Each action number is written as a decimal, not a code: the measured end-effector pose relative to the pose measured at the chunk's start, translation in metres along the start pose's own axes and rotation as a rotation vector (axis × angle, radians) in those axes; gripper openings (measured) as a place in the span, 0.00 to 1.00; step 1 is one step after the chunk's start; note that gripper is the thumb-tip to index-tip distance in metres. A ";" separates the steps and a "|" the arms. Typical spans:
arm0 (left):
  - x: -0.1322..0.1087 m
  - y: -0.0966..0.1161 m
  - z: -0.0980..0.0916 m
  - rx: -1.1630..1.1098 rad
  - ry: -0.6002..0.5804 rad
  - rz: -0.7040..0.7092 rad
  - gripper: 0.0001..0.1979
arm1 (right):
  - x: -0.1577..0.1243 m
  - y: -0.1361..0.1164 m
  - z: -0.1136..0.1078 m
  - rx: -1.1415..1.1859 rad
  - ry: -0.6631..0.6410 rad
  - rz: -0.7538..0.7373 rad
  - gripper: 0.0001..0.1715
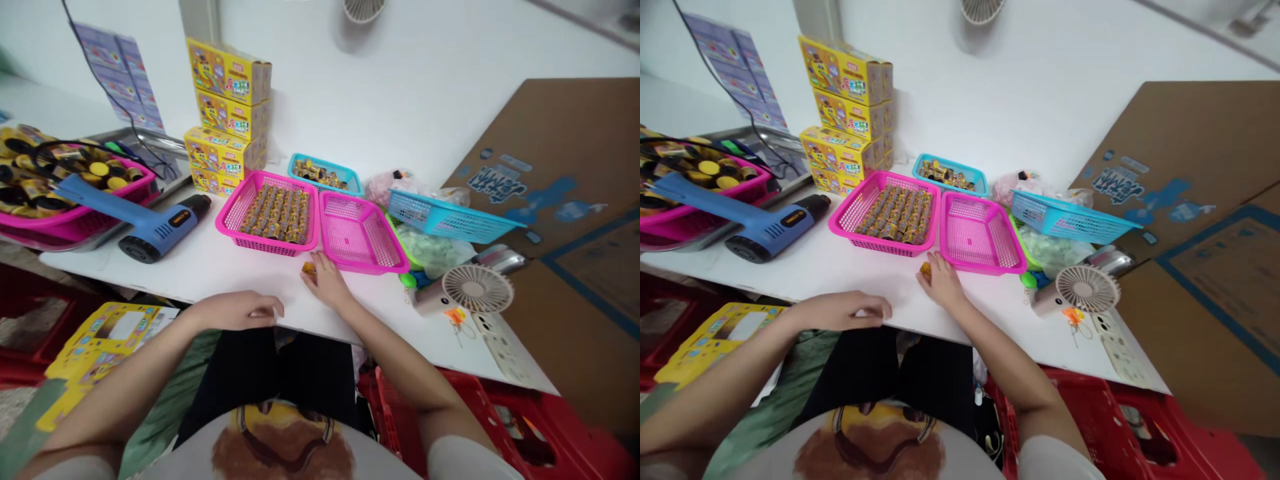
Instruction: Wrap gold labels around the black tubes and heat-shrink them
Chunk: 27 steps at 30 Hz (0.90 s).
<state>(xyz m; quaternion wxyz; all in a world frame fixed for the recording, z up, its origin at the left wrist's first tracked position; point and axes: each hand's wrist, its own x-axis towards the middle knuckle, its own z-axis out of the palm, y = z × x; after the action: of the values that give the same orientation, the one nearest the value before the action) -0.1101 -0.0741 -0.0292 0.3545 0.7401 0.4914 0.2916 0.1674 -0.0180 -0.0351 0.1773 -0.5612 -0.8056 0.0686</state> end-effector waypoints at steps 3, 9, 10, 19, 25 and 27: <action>0.020 -0.001 0.008 0.027 -0.183 0.115 0.16 | 0.011 -0.016 0.014 -0.023 -0.043 0.042 0.37; 0.030 -0.014 0.004 0.106 -0.112 0.148 0.22 | -0.022 -0.024 0.004 -0.015 -0.100 0.002 0.32; 0.031 -0.015 0.003 0.129 -0.108 0.142 0.22 | -0.039 -0.020 -0.001 -0.008 -0.103 -0.009 0.33; 0.029 -0.012 0.005 0.239 -0.080 0.135 0.21 | -0.218 0.106 -0.072 -0.052 0.101 0.331 0.25; 0.021 0.000 0.010 0.240 -0.118 0.169 0.20 | -0.252 0.187 -0.114 -0.103 0.157 0.693 0.36; 0.018 0.004 0.014 0.232 -0.106 0.147 0.19 | -0.249 0.200 -0.117 -0.118 0.167 0.767 0.45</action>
<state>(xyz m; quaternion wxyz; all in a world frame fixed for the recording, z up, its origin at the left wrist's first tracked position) -0.0908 -0.0615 -0.0319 0.2696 0.8245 0.4470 0.2186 0.4625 -0.1869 -0.0403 0.1711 -0.8343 -0.5228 0.0378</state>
